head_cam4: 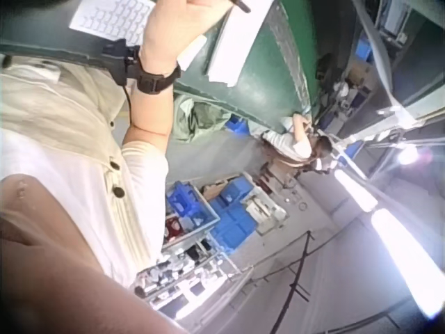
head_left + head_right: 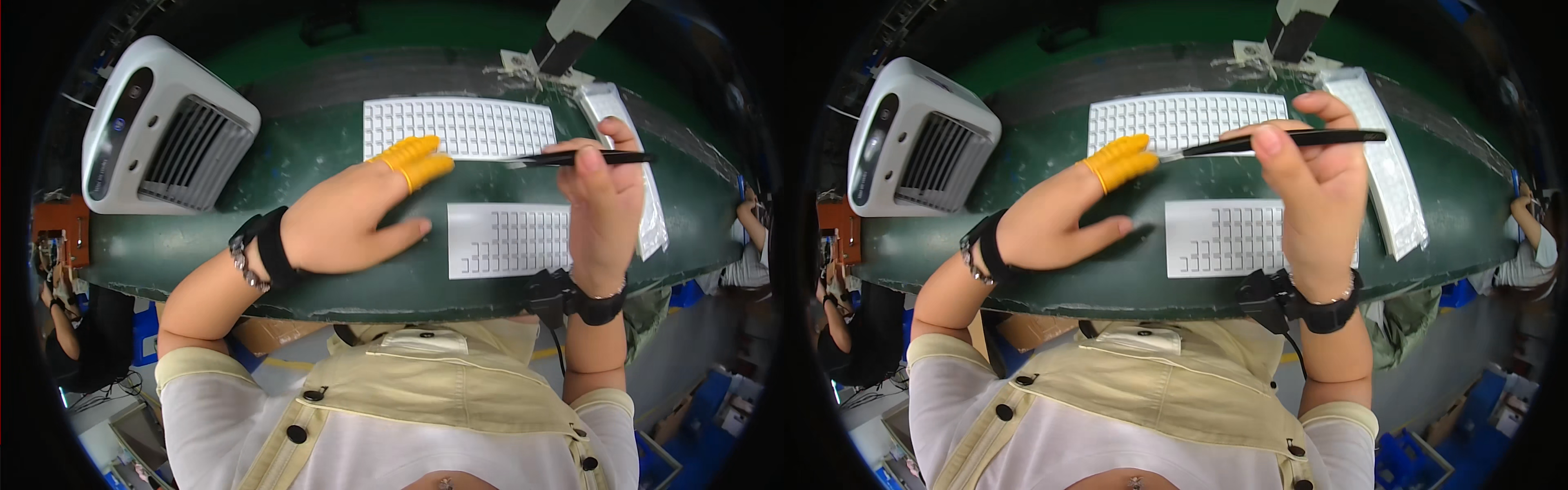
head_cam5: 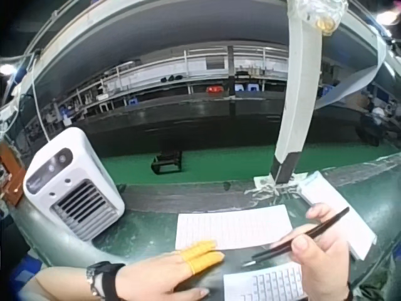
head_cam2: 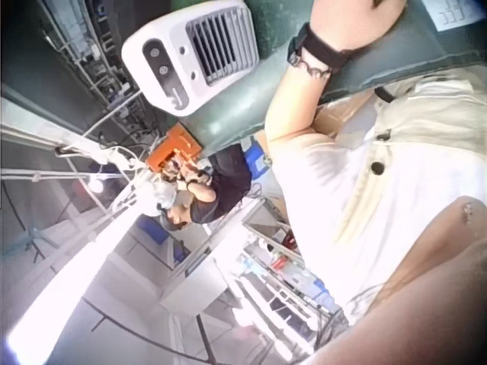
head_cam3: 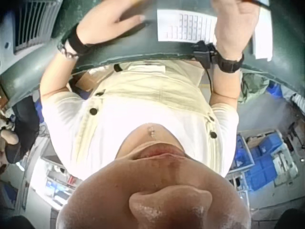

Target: Applying small adhesive labels to the internal surfaces of an electronic housing using tweezers.

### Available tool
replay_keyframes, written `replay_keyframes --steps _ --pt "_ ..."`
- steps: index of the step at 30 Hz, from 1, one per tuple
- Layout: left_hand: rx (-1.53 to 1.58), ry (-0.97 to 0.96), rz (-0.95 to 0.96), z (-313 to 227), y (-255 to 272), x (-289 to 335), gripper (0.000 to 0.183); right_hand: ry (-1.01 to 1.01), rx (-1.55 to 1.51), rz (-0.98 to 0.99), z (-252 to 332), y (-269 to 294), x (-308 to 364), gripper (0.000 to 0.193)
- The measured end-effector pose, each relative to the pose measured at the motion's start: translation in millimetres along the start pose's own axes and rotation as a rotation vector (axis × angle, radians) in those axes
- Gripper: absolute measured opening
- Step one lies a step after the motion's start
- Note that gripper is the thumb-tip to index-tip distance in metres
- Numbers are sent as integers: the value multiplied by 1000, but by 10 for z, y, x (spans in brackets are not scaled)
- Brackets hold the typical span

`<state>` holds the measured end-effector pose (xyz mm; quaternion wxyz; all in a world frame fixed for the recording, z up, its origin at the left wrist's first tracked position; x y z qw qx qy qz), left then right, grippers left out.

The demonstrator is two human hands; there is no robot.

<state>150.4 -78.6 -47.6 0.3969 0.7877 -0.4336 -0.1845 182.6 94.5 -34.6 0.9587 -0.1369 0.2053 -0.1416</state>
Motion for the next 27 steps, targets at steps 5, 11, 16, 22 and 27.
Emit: replay_keyframes --steps 5,11,16,22,27 --pt "-120 -189 203 -152 -493 170 45 -169 176 10 -98 236 349 32" --pt "-167 -147 307 -102 -623 205 46 -316 259 -12 -509 368 743 31" --pt "-165 -141 297 -86 -652 210 45 -267 320 -34 -511 355 766 32" --pt "-217 -119 339 -86 -673 230 45 -260 354 -22 -517 347 779 31" --pt "-271 -88 404 -59 -710 234 45 -270 381 -30 -516 339 780 29"
Point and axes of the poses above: each hand's wrist, its own x-axis away from the middle knuckle, its own y-axis out of the back of the hand, z = x × y, the point moved 7 cm from there along -x, towards the middle knuckle, and after that the axes turned 8 degrees about y, right-handed, at the moved point
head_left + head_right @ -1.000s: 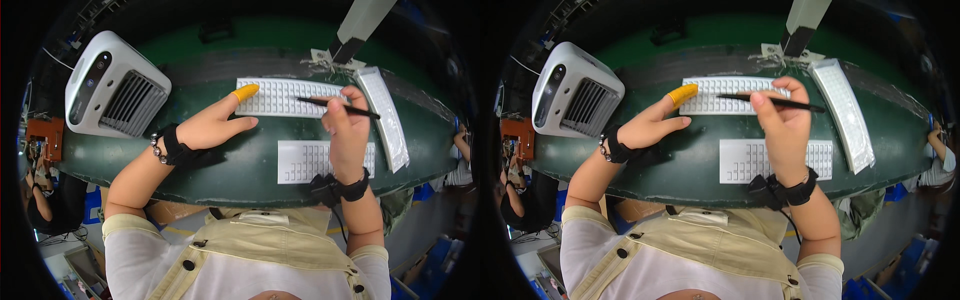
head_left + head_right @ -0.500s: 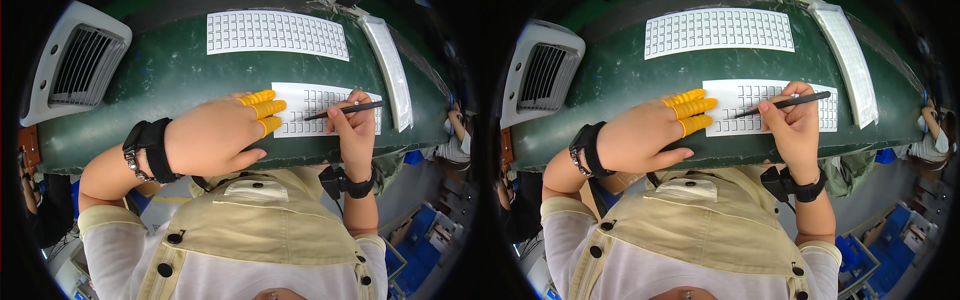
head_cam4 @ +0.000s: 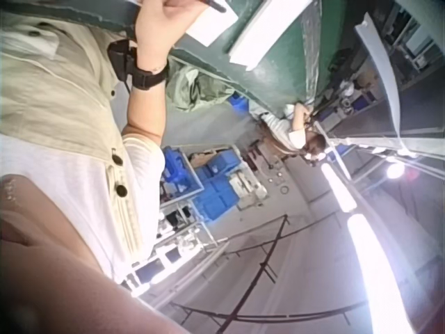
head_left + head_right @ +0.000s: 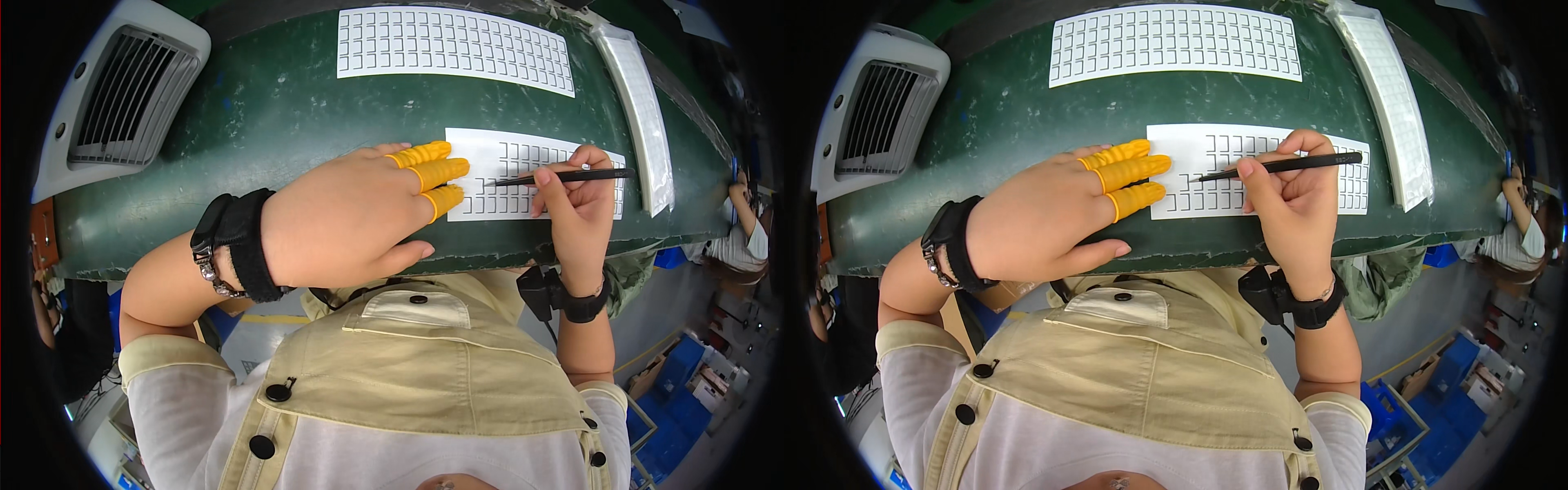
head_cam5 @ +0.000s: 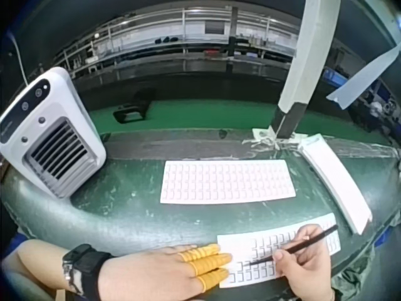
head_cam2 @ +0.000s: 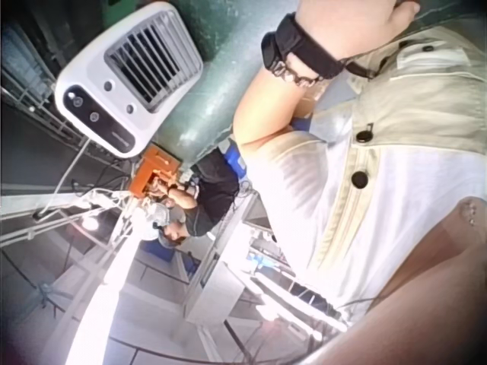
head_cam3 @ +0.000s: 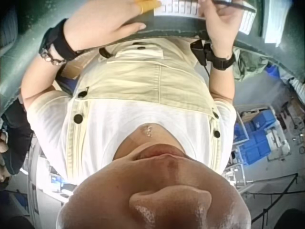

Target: Applying small adhesive labels to the internal surfaces of an electronic housing using tweezers.

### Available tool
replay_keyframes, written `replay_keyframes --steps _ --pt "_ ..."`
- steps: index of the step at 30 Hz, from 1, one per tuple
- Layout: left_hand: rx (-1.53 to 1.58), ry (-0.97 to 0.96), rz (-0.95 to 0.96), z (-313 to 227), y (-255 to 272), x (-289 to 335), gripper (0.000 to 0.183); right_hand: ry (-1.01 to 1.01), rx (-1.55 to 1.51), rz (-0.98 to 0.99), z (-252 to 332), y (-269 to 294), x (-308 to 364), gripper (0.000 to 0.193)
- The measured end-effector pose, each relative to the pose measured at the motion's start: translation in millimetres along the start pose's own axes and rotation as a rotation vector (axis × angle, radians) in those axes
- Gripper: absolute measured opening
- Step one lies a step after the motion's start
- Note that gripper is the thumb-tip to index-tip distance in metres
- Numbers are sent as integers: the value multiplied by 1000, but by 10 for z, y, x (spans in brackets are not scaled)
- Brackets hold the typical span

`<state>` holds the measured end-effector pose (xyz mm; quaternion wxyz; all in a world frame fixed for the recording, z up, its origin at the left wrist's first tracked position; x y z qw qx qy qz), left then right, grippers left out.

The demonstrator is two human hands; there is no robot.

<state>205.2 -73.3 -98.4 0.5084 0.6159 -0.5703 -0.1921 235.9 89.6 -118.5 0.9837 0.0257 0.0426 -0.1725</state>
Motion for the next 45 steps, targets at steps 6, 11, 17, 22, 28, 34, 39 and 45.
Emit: replay_keyframes --steps 6,11,17,22,28,34,39,45 --pt "39 9 -21 22 32 -29 44 -7 -255 -23 40 82 -83 26" --pt "262 41 -264 139 297 43 43 72 -311 -35 457 89 -394 21" --pt "1371 99 -606 800 617 124 37 92 -468 65 685 -152 -776 13" --pt "1993 -46 -671 1373 506 172 41 54 -466 25 374 -179 -977 10" --pt "2179 -48 -662 1512 447 158 40 -57 -541 -140 145 85 -1040 16" --pt "2121 -8 -649 1536 431 142 38 167 -317 -125 307 -29 -993 22" --pt "2092 -1 -639 1534 426 154 37 99 -316 -104 163 -11 -1049 21" --pt "2076 -4 -625 1531 420 151 36 -72 -424 -89 -14 -54 -1052 13"
Point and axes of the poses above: each hand's wrist, its own x-axis away from the middle knuckle, its own y-axis out of the back of the hand, z = x × y, the point moved 7 cm from there along -x, towards the middle knuckle, and after that the axes turned 8 degrees about y, right-handed, at the moved point
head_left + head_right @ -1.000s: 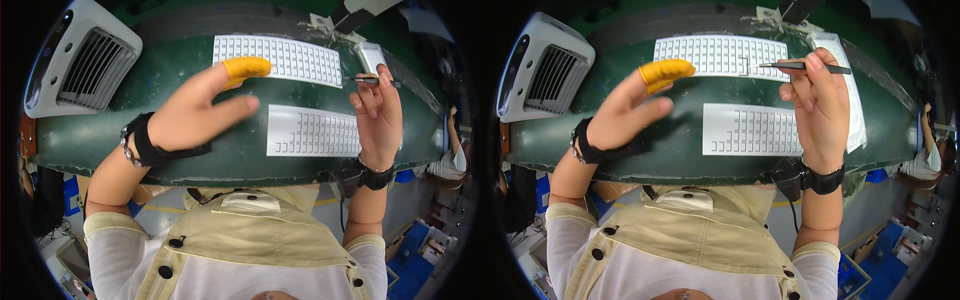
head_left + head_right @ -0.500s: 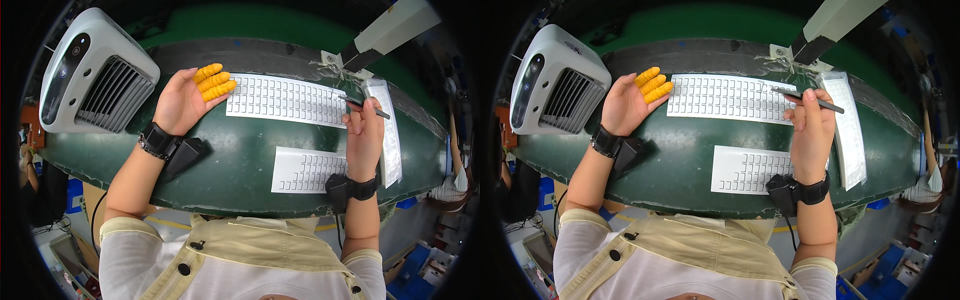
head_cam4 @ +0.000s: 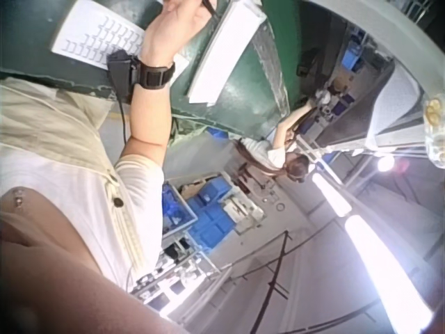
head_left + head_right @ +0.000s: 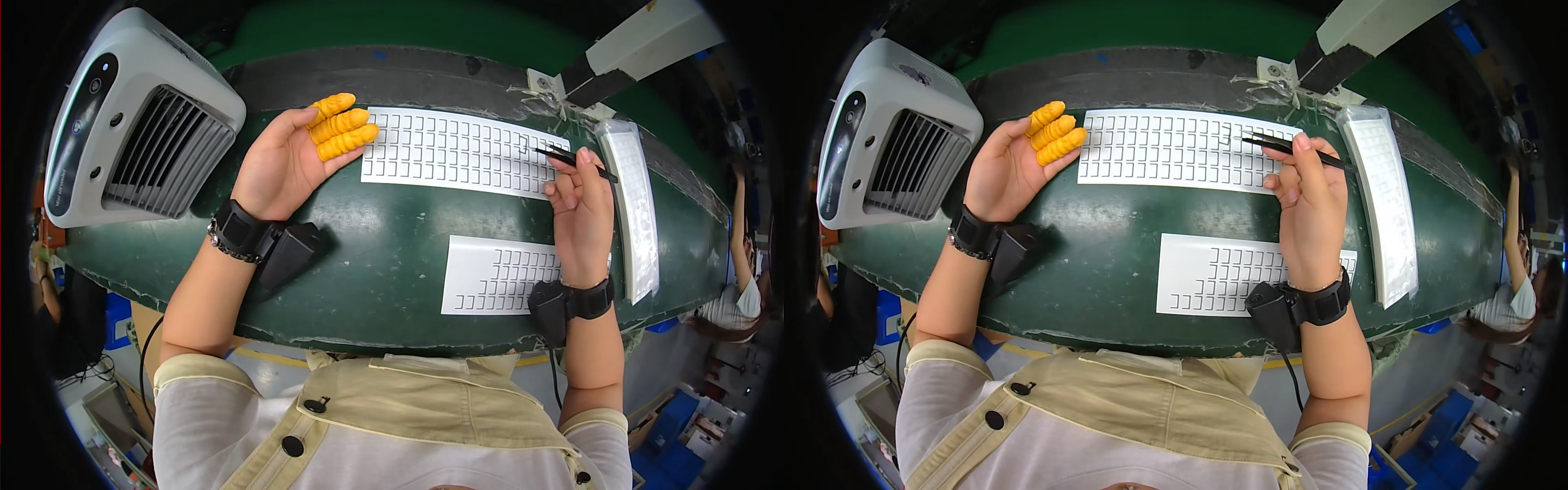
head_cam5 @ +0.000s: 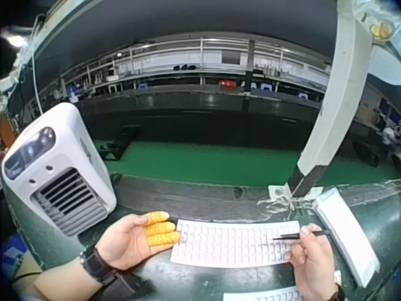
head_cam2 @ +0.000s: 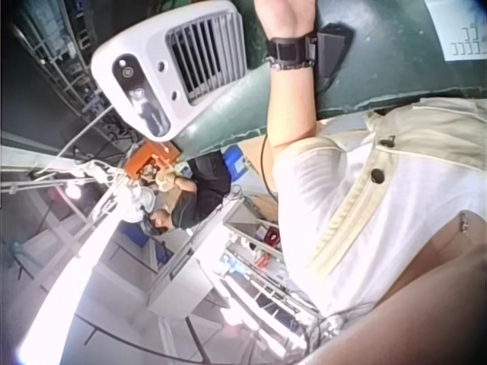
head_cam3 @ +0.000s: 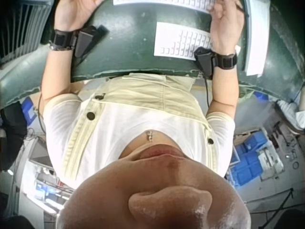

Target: Applying small adhesive labels to the internal surfaces of an electronic housing using tweezers.

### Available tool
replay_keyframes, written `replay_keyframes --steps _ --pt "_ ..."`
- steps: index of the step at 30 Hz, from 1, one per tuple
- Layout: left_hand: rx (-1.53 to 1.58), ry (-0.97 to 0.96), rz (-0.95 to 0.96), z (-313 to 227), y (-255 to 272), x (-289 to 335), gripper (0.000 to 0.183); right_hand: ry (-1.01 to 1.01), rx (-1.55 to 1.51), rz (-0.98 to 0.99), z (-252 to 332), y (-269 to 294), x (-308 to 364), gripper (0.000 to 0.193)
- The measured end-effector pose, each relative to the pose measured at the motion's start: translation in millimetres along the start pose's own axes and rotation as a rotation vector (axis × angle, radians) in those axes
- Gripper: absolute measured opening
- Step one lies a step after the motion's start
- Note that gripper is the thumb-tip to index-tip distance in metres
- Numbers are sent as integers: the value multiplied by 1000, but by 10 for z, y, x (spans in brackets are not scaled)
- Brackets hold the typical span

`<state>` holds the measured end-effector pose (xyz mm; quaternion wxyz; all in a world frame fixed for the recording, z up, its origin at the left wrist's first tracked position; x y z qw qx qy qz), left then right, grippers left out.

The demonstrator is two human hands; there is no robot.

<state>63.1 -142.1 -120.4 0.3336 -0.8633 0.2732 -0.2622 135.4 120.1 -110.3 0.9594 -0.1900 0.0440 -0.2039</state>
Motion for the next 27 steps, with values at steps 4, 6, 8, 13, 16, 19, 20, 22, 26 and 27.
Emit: replay_keyframes --steps 4,6,8,13,16,19,20,22,26,27 --pt "-13 -2 -7 7 -2 5 36 1 1 -7 9 -3 10 13" --pt "-7 0 -6 15 4 4 36 6 12 7 3 -7 7 13" --pt "-2 1 -6 12 18 2 36 12 23 8 0 -27 4 13" --pt "-24 -5 -20 11 1 4 36 2 23 21 -10 -8 6 14" --pt "-33 -5 -26 5 6 2 36 10 36 13 -4 -18 1 14" --pt "-26 1 -33 8 16 5 36 2 34 31 -24 -9 -6 15" --pt "-25 2 -34 11 18 5 36 1 33 41 -25 -14 -5 15" --pt "-33 -7 -35 6 14 7 36 -2 31 49 -21 -23 -2 15" --pt "-35 -3 -33 8 1 5 36 6 43 43 -21 -5 -4 15" --pt "-34 -4 -33 8 -1 9 36 8 42 47 -23 0 -6 15"
Point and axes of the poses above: each hand's wrist, its own x-axis away from the middle knuckle, its own y-axis out of the back of the hand, z = x × y, the point moved 7 cm from there along -x, towards the middle knuckle, and after that the axes turned 8 degrees about y, right-handed, at the moved point
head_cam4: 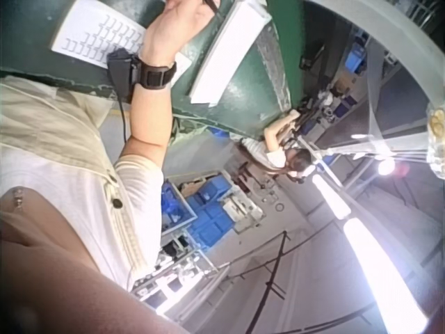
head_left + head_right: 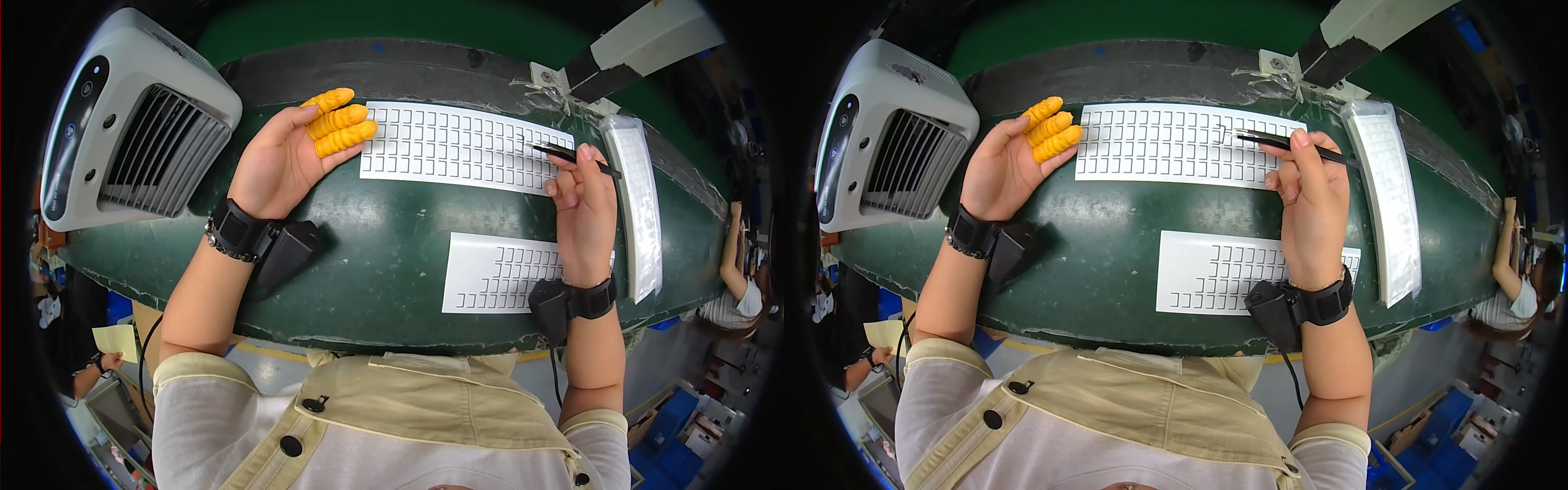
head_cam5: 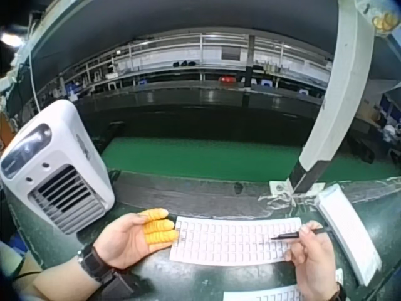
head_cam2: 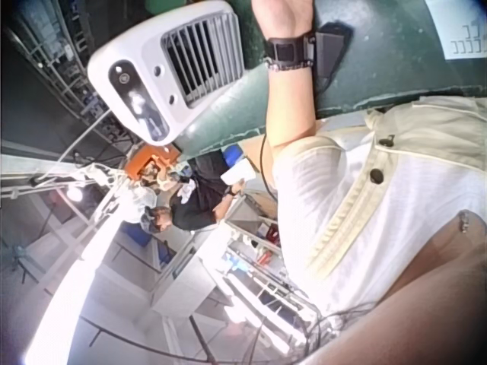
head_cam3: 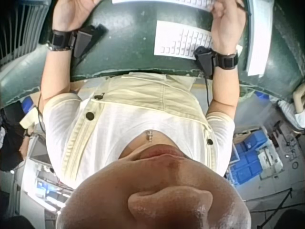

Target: Applying small adhesive labels to the internal surfaces of an electronic housing using tweezers.

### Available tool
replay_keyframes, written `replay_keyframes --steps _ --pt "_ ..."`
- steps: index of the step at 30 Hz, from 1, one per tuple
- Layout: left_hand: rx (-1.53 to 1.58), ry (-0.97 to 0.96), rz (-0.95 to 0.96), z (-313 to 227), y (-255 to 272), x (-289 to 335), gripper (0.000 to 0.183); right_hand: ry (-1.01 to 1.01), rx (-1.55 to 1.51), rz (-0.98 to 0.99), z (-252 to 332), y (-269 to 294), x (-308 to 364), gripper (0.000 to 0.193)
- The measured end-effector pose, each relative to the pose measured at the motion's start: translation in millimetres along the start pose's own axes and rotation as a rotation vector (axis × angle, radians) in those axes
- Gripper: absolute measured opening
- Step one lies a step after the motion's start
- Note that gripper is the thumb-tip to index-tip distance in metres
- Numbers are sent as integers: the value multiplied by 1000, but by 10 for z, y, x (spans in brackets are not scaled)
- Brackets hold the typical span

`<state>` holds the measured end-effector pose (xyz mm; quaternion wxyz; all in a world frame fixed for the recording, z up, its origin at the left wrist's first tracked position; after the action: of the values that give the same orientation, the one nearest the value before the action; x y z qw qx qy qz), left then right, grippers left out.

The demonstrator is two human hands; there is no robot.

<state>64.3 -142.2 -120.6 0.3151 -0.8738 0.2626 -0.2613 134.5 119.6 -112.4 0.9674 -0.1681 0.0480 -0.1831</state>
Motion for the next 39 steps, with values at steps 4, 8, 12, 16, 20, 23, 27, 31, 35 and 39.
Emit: replay_keyframes --steps 4,8,12,16,20,23,27,31,35,39 --pt "-11 -6 -26 4 9 1 37 -3 -12 2 0 -12 -1 15" --pt "-18 -6 -42 3 9 8 38 -2 -16 3 3 -16 1 14" --pt "-29 -8 -25 -4 9 4 39 0 -15 14 1 -9 -5 13" --pt "-28 -7 -25 2 1 4 39 -3 -18 -12 3 -14 2 13" --pt "-32 -12 -20 -2 25 6 37 3 -19 -3 3 -21 -1 13" --pt "87 -13 63 -11 -12 6 35 7 -21 -5 6 -10 -1 13" --pt "108 -29 12 0 53 30 36 -1 -19 -12 5 -16 -4 13" --pt "50 5 -114 24 113 45 35 2 -31 5 4 -21 -1 13" --pt "60 -5 -101 14 114 40 36 4 -11 8 20 -40 5 14" --pt "99 -27 -3 -10 43 45 37 2 6 11 22 -39 6 14"
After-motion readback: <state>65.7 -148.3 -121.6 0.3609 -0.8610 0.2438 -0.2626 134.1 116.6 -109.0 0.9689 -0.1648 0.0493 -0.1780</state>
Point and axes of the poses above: each hand's wrist, its own x-axis away from the middle knuckle, its own y-axis out of the back of the hand, z = x × y, the point moved 7 cm from there along -x, towards the middle knuckle, and after that the axes turned 8 degrees about y, right-handed, at the moved point
